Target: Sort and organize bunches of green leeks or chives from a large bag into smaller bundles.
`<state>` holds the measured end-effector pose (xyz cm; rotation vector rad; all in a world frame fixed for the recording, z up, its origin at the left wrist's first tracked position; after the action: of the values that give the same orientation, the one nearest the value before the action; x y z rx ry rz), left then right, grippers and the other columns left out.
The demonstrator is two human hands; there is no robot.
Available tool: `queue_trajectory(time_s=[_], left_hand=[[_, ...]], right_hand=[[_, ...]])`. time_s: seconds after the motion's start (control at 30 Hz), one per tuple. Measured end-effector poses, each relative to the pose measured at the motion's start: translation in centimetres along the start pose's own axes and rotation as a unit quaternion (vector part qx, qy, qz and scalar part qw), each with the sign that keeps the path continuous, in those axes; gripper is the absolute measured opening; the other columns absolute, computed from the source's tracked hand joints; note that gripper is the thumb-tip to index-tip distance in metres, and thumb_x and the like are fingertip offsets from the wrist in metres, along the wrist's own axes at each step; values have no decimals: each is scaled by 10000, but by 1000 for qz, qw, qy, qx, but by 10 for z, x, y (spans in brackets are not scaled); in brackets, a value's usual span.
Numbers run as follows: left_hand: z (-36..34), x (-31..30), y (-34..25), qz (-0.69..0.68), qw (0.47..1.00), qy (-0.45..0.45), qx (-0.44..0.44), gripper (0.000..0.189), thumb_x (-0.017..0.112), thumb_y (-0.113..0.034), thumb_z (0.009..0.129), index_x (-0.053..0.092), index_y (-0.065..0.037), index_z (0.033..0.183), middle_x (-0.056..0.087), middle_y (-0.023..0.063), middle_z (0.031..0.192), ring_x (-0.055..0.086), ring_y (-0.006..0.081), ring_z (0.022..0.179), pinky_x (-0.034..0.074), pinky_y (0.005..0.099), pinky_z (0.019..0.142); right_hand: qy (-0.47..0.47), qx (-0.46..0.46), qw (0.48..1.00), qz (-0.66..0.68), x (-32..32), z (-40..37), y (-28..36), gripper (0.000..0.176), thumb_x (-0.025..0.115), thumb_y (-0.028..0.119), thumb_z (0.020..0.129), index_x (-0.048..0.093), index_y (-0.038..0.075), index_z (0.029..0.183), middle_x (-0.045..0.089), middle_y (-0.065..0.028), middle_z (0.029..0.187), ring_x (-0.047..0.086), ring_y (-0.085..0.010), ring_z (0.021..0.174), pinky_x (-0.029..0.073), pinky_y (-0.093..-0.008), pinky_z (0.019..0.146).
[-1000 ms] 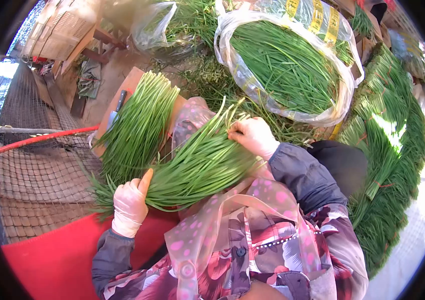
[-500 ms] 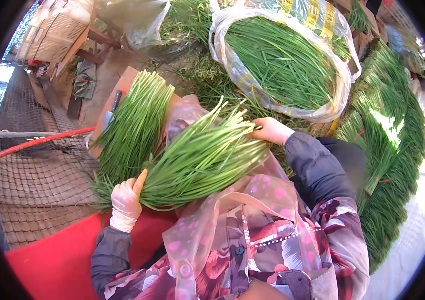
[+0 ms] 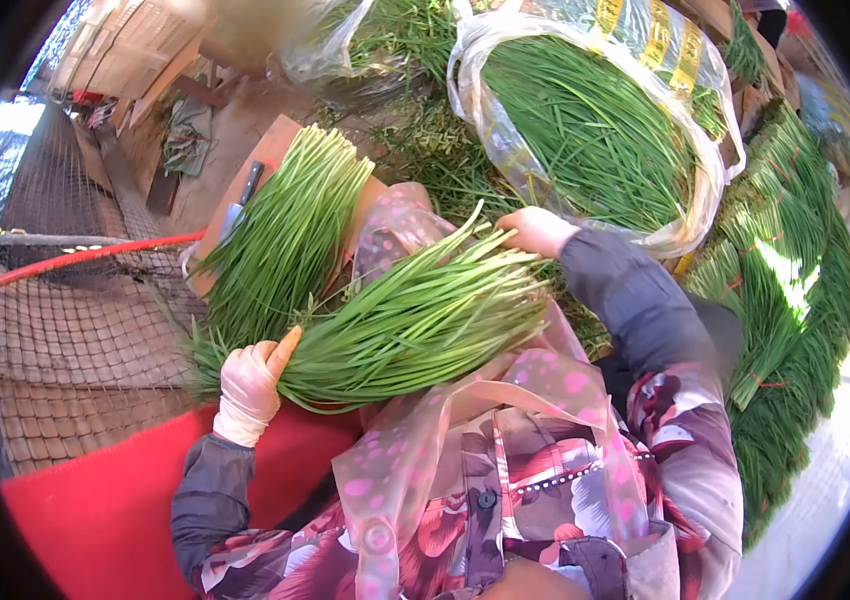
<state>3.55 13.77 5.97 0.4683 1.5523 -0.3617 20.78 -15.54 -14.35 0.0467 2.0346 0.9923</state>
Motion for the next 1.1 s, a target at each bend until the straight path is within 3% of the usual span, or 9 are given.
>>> queue_trajectory(time_s=[0.1, 0.23, 0.3, 0.33, 0.37, 0.43, 0.63, 0.87, 1.1], left_hand=[[-1, 9, 7, -21, 999, 20, -36, 716, 577, 37, 621, 533, -147, 1311, 567, 82, 825, 562, 298, 694, 453, 392, 623], [-1, 29, 17, -72, 992, 65, -77, 739, 599, 46, 612, 524, -170, 1314, 564, 97, 779, 568, 321, 691, 472, 401, 618], [-4, 28, 20, -116, 989, 45, -80, 757, 598, 48, 613, 507, -181, 1329, 551, 95, 764, 573, 320, 687, 478, 402, 613], [-3, 27, 19, -110, 990, 47, -77, 754, 602, 49, 615, 506, -171, 1329, 539, 94, 744, 579, 315, 685, 482, 407, 608], [-2, 26, 20, -108, 990, 47, -82, 754, 602, 49, 615, 506, -171, 1329, 539, 94, 744, 579, 315, 685, 482, 407, 608], [1, 25, 18, -61, 994, 51, -72, 732, 602, 35, 630, 508, -162, 1329, 542, 91, 752, 574, 308, 678, 477, 402, 607], [12, -11, -11, 80, 997, 13, -18, 561, 539, -48, 760, 532, -181, 1304, 497, 32, 727, 547, 206, 631, 435, 339, 565], [22, -34, -36, 127, 991, -20, 41, 526, 568, -105, 747, 571, -229, 1258, 575, 41, 879, 575, 182, 685, 478, 316, 609], [29, -37, -33, 166, 984, -39, 52, 541, 551, -93, 758, 565, -246, 1276, 618, 98, 1065, 574, 171, 688, 477, 311, 607]], right_hand=[[-94, 172, 958, 210, -12, -39, -57, 262, 581, 220, 865, 700, 46, 1021, 644, -78, 734, 544, -141, 592, 458, -293, 581], [-324, 159, 894, 264, -53, -100, -163, 258, 576, 222, 868, 703, 43, 1004, 634, -57, 693, 560, -142, 591, 464, -300, 574], [-273, 371, 830, 314, -58, -150, -188, 262, 577, 237, 866, 708, 60, 1009, 691, -74, 856, 651, -207, 754, 516, -347, 697], [-34, 265, 962, -55, -25, -127, -195, 287, 596, 271, 847, 704, 86, 1039, 697, -76, 909, 660, -246, 825, 518, -372, 745], [208, 97, 881, -414, 35, -124, -208, 320, 616, 305, 828, 699, 111, 1069, 704, -79, 963, 669, -285, 897, 520, -397, 794], [269, 343, 884, -170, 12, -157, -148, 502, 668, 255, 797, 576, 146, 1278, 705, -126, 873, 693, -271, 848, 546, -392, 753], [-115, 4, 971, 209, -95, -79, 65, 246, 686, 166, 832, 703, 37, 1041, 711, -110, 857, 675, -138, 763, 516, -265, 712], [99, -156, 973, 139, -49, 2, 211, 490, 701, 283, 837, 597, 19, 1237, 652, -138, 1169, 623, -192, 1054, 488, -317, 906], [65, -157, 949, 265, -9, 25, 225, 304, 563, 299, 916, 677, 37, 1022, 696, -74, 846, 663, -189, 850, 505, -326, 757]])
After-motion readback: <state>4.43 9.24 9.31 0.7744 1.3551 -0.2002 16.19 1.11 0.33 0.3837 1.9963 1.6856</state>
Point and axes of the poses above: each hand's wrist, its own z-axis towards the middle knuckle, its own x-axis out of the palm, y = z × x, the point moved 10 cm from there along z, towards the middle knuckle
